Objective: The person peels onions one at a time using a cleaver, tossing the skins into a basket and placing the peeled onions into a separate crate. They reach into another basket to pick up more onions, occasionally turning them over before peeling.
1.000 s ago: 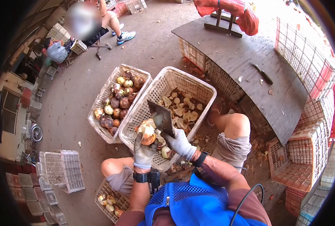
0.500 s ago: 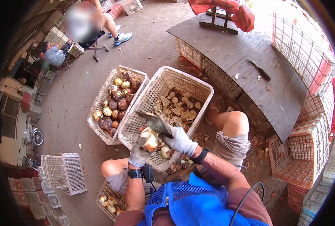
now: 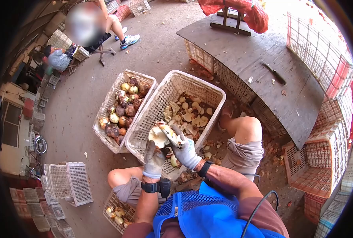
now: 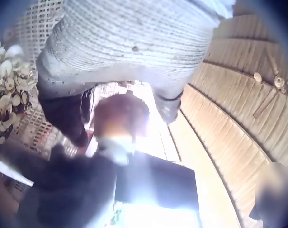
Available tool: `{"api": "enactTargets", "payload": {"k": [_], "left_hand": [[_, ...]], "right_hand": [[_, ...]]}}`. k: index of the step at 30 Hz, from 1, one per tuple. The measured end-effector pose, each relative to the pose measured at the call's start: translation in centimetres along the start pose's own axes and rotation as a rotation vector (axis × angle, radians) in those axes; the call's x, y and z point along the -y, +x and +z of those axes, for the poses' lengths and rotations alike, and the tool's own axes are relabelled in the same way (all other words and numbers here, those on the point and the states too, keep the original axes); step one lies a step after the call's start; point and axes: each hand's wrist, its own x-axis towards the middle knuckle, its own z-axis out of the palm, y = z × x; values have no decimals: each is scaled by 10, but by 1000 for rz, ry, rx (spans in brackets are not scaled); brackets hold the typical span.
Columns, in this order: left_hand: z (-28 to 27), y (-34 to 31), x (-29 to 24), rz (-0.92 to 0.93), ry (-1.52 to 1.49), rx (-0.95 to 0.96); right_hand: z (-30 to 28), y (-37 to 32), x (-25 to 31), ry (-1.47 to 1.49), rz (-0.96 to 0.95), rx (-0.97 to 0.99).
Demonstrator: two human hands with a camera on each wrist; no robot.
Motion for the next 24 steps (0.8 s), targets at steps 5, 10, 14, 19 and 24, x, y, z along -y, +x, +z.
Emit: {"api": "enactTargets", "payload": {"k": [5, 10, 14, 19, 24], "left_hand": [[-10, 12, -5, 229, 597, 51], [7, 1, -36, 2, 312, 11], [4, -3, -44, -52, 72, 70], [-28, 8, -19, -247, -372, 145], [-22, 9, -8, -393, -646, 282]], "right_hand": [[-5, 4, -4, -95, -148, -7], [-13, 9, 5, -58, -46, -11], [-16, 12, 13, -53, -99, -19], [-12, 17, 10, 95, 99, -22], [-14, 45, -23, -307, 175, 173]]}}
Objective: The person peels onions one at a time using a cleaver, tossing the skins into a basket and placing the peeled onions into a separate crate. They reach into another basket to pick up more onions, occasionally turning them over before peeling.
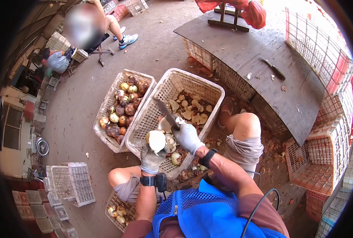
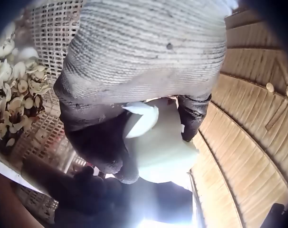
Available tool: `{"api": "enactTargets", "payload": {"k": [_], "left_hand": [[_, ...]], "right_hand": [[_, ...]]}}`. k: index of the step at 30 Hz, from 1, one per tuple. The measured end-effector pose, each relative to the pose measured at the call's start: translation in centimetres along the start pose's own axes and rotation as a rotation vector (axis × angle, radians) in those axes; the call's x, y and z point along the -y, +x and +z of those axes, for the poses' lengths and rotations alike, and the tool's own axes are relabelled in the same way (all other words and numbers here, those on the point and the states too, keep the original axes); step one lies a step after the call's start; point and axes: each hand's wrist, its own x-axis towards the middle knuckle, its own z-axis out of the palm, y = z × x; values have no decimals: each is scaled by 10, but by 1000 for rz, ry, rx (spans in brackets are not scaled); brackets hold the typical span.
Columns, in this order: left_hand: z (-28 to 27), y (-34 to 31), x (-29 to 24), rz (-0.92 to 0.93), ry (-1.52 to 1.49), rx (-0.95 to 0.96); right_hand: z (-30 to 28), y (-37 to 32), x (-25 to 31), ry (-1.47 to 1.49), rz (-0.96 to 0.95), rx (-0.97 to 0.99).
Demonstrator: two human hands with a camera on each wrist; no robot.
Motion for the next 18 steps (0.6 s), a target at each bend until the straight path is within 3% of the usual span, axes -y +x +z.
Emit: {"api": "enactTargets", "payload": {"k": [3, 6, 9, 10, 13, 14, 17, 18], "left_hand": [[3, 5, 6, 91, -62, -107], [-9, 7, 2, 139, -98, -174], [-12, 7, -1, 132, -22, -175], [-29, 8, -6, 73, -51, -133], [-23, 6, -2, 109, 97, -195], [-27, 7, -2, 122, 204, -17], [-29, -1, 0, 108, 128, -69], [-28, -4, 1, 176, 469, -272]], "right_hand": [[-4, 0, -2, -107, 35, 58], [-9, -12, 15, 103, -111, -46], [-15, -23, 25, 174, -434, -70], [-20, -28, 28, 174, -373, 45], [-17, -32, 29, 37, -525, 30], [-15, -34, 28, -15, -530, -2], [-8, -37, 22, -30, -599, -54], [-10, -37, 22, -49, -619, -15]]}}
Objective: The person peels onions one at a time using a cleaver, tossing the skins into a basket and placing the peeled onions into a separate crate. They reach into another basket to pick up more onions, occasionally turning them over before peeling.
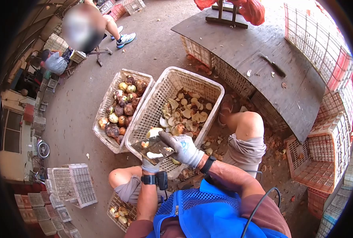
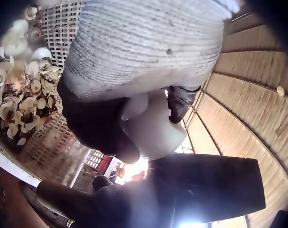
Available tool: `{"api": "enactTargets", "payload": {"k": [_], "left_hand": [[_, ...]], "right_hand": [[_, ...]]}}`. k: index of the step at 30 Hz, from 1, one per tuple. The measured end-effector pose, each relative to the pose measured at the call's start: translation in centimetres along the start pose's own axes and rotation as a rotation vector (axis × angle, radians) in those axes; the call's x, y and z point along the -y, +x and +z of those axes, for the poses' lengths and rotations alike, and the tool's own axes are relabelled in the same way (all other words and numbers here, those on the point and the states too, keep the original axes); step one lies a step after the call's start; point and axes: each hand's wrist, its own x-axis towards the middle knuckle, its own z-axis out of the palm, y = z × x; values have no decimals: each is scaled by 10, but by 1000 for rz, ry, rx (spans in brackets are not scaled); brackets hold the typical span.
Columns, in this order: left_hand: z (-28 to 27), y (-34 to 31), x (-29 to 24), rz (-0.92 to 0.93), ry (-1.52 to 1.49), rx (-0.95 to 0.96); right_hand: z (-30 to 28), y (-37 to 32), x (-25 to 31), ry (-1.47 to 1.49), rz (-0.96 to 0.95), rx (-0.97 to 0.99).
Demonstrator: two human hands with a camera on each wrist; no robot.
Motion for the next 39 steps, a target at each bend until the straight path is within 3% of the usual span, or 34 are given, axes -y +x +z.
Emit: {"api": "enactTargets", "payload": {"k": [3, 7, 8, 11, 15, 16, 20, 23, 25, 28, 30, 33, 34, 37, 39], "left_hand": [[6, 3, -7, -56, -277, 327], [-31, 7, -3, -7, -65, 155], [-13, 7, -13, 75, 75, 152], [14, -2, -37, 60, 356, 31], [30, -3, -56, 46, 513, 73], [28, -2, -56, 48, 535, 14], [50, 2, -28, 338, 41, -4], [30, 2, 4, 267, -6, 19], [-3, 13, 13, 269, 139, 51], [1, 21, 3, 301, 204, 39], [42, 8, -15, 354, 216, -34], [68, 2, -33, 352, 307, 6], [66, 2, -39, 239, 334, -18], [55, -3, -39, 305, 561, 39], [50, -3, -43, 510, 1077, 173]], "right_hand": [[2, -1, -3, 29, 50, 18], [10, 1, -12, 104, 144, 96], [8, 3, -10, 151, 147, 101], [13, 4, -14, 232, 230, 103], [10, 10, -6, 352, 406, 156], [16, 5, -6, 321, 364, 82], [12, 9, 9, 219, 252, -70], [18, 3, 4, 128, 118, -164], [27, -5, -8, 41, 43, -146], [18, -4, -4, 84, 70, -147], [12, -2, 2, 112, 91, -150], [8, 1, 5, 131, 116, -175], [6, 2, 6, 129, 129, -176], [10, 5, -1, 104, 155, -230], [10, 11, -4, 90, 232, -269]]}}
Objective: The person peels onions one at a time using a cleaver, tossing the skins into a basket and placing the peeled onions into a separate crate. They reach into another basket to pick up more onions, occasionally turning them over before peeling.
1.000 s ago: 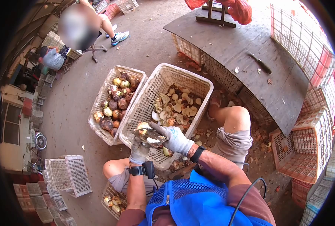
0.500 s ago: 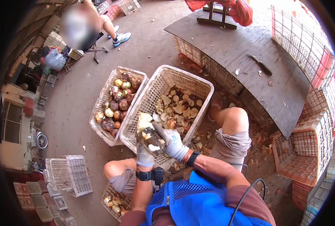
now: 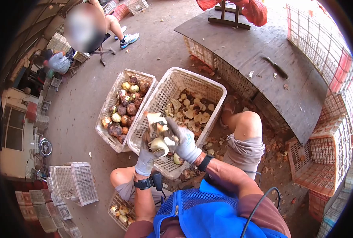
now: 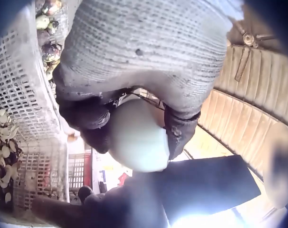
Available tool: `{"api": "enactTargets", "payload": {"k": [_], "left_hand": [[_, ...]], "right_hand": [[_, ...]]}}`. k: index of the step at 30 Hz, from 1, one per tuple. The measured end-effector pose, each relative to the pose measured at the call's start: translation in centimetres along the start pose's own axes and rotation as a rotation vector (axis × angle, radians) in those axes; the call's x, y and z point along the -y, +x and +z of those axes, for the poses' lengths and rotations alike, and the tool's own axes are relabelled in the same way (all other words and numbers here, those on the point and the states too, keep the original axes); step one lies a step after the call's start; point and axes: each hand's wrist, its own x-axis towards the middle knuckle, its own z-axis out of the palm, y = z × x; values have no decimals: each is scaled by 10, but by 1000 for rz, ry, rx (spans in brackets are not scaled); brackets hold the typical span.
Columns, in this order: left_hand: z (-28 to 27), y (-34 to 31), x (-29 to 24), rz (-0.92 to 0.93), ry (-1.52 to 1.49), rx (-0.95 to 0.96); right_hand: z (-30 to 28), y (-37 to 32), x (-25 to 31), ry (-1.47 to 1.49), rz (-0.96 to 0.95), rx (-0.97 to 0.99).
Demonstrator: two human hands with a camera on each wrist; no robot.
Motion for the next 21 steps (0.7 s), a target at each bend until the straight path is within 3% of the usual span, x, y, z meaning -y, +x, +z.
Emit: {"api": "enactTargets", "payload": {"k": [2, 4, 5, 6, 8, 9, 10, 11, 12, 13, 16, 20, 21], "left_hand": [[0, -7, -9, -141, -88, -19], [1, -11, -11, -220, -169, -83], [1, -12, -13, -255, -210, -116], [0, -15, -11, -279, -431, -143], [-7, -24, -4, -316, -869, -190], [-5, -26, 0, -316, -1084, -228], [-6, -29, 2, -311, -1185, -176], [-10, -33, 3, -306, -1283, -124], [-12, -36, 2, -300, -1379, -68], [-9, -36, 0, -284, -1340, -124], [-14, -43, 3, -240, -1596, -137], [-11, -44, -16, -228, -1445, -221], [-11, -45, -16, -233, -1444, -223]], "right_hand": [[-2, 14, -4, 7, 46, -44], [-6, 25, -10, -71, 272, 19], [-11, 32, -20, -205, 411, 223], [-10, 32, -33, -244, 458, 298], [3, 20, -47, -12, 479, 166], [4, 20, -47, 101, 602, 158], [7, 18, -47, 216, 727, 155], [8, 16, -51, 243, 710, 163], [-6, 27, -25, 240, 798, 223], [-5, 27, -24, 245, 796, 225], [4, 23, -27, 349, 727, 222], [4, 15, -12, 368, 645, 230], [6, 12, -13, 321, 488, 190]]}}
